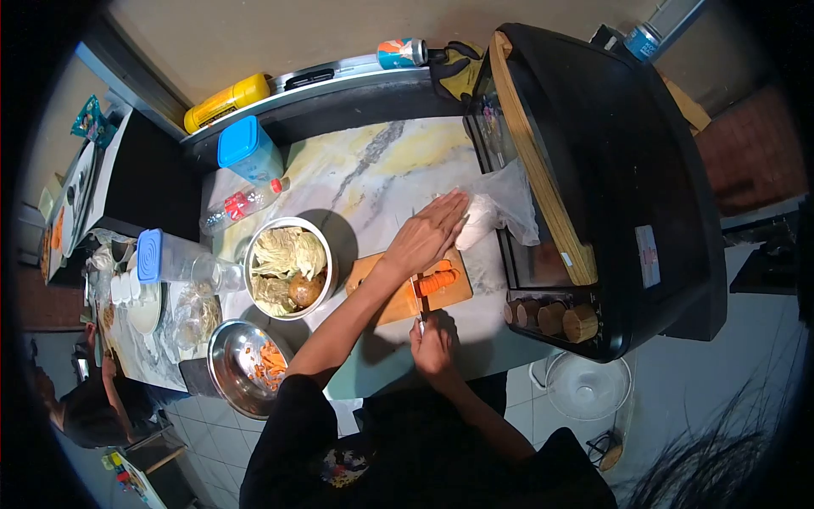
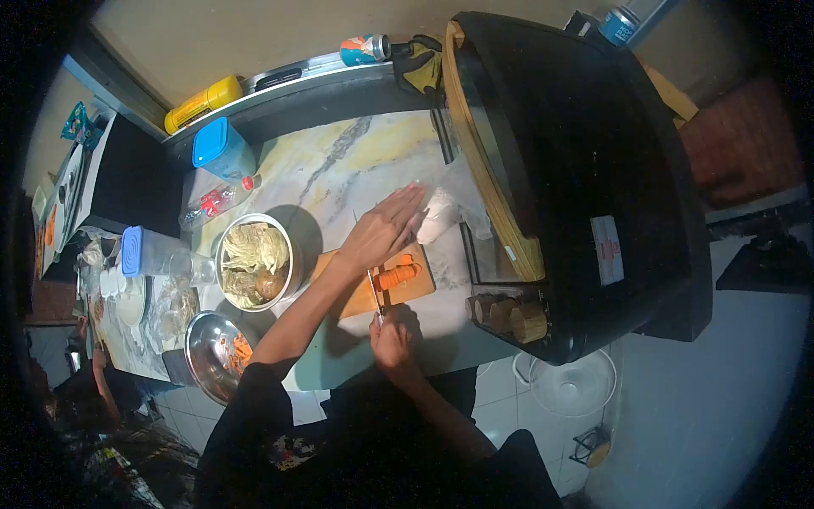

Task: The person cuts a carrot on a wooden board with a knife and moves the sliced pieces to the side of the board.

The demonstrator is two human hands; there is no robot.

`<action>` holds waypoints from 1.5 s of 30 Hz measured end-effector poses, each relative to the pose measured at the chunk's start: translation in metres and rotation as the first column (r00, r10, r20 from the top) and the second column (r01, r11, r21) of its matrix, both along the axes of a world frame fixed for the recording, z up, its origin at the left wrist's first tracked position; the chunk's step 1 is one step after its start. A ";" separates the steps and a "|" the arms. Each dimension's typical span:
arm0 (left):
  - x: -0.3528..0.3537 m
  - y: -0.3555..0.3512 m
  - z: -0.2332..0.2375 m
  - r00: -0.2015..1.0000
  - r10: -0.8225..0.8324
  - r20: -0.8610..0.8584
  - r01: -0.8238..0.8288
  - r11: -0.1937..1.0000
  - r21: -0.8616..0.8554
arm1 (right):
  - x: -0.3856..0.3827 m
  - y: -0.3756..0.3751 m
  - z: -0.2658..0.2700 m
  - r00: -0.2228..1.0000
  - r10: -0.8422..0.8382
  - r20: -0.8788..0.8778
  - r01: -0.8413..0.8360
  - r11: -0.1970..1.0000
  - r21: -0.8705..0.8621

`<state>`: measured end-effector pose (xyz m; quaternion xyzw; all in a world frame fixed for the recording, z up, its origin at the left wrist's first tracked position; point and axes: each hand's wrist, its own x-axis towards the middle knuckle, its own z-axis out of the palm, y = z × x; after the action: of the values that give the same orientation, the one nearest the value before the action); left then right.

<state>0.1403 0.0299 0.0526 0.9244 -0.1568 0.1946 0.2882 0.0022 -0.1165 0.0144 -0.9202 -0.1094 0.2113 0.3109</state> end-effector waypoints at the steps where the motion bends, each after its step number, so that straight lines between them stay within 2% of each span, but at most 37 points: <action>1: 0.000 0.002 0.004 1.000 0.002 0.001 -0.002 1.000 0.003 | 0.000 0.001 -0.001 1.000 -0.011 0.002 0.011 1.000 0.006; 6: -0.001 0.004 0.034 0.998 0.022 0.055 -0.020 0.999 -0.051 | 0.000 0.000 -0.002 0.999 -0.027 0.024 0.027 1.000 0.016; 10: 0.001 0.003 0.011 0.998 0.029 0.064 -0.027 0.999 -0.029 | 0.001 0.000 -0.005 1.000 -0.021 0.008 0.021 1.000 0.000; 11: 0.001 0.004 -0.005 0.999 0.025 0.026 -0.025 0.999 0.022 | 0.001 0.001 -0.005 1.000 -0.019 0.009 0.020 1.000 -0.021; 13: 0.003 0.003 -0.004 1.000 0.021 -0.010 -0.021 0.997 0.071 | 0.000 0.000 -0.008 0.999 -0.019 0.044 0.020 1.000 -0.009; 18: -0.001 0.002 0.026 1.000 0.010 0.030 -0.007 0.997 -0.078 | -0.001 -0.001 -0.009 0.998 -0.024 0.051 0.022 0.999 0.041; 20: -0.003 0.003 0.039 0.999 0.018 0.045 -0.013 0.995 -0.096 | -0.003 -0.003 -0.018 0.985 -0.002 0.172 -0.008 0.998 0.057; 22: -0.002 0.005 0.033 0.997 0.032 0.066 -0.025 0.994 -0.111 | -0.001 -0.001 -0.011 0.992 -0.010 0.126 0.006 0.999 0.037; 23: -0.001 0.005 0.014 0.999 0.024 0.037 -0.020 0.996 -0.087 | -0.001 0.000 -0.008 0.997 -0.021 0.079 0.020 1.000 0.015; 26: -0.003 0.004 0.003 1.000 0.012 -0.008 -0.012 0.998 -0.062 | -0.001 0.000 -0.007 0.999 -0.023 0.031 0.023 1.000 0.001; 29: -0.004 0.004 0.012 1.000 -0.006 -0.011 0.005 0.996 -0.092 | -0.001 0.002 0.002 1.000 -0.027 0.002 0.027 0.999 -0.043; 33: -0.005 0.006 0.032 0.999 0.022 0.037 -0.015 0.986 -0.165 | -0.001 0.002 0.001 1.000 -0.026 0.013 0.027 0.997 -0.066; 37: -0.006 0.009 0.019 0.999 0.034 0.026 -0.029 0.982 -0.186 | -0.002 0.001 -0.006 0.999 -0.033 0.032 0.034 0.999 -0.032; 39: -0.007 0.008 -0.001 0.996 0.026 -0.088 -0.034 0.995 -0.089 | -0.001 0.000 -0.006 0.999 -0.033 0.018 0.033 0.999 -0.029; 45: -0.004 0.008 0.004 1.000 -0.014 -0.018 0.012 0.994 -0.109 | -0.001 0.000 -0.006 0.999 -0.029 0.046 0.031 0.999 -0.041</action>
<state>0.1363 0.0383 0.0571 0.9081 -0.1492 0.1922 0.3407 0.0013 -0.1160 0.0080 -0.9325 -0.0983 0.1879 0.2924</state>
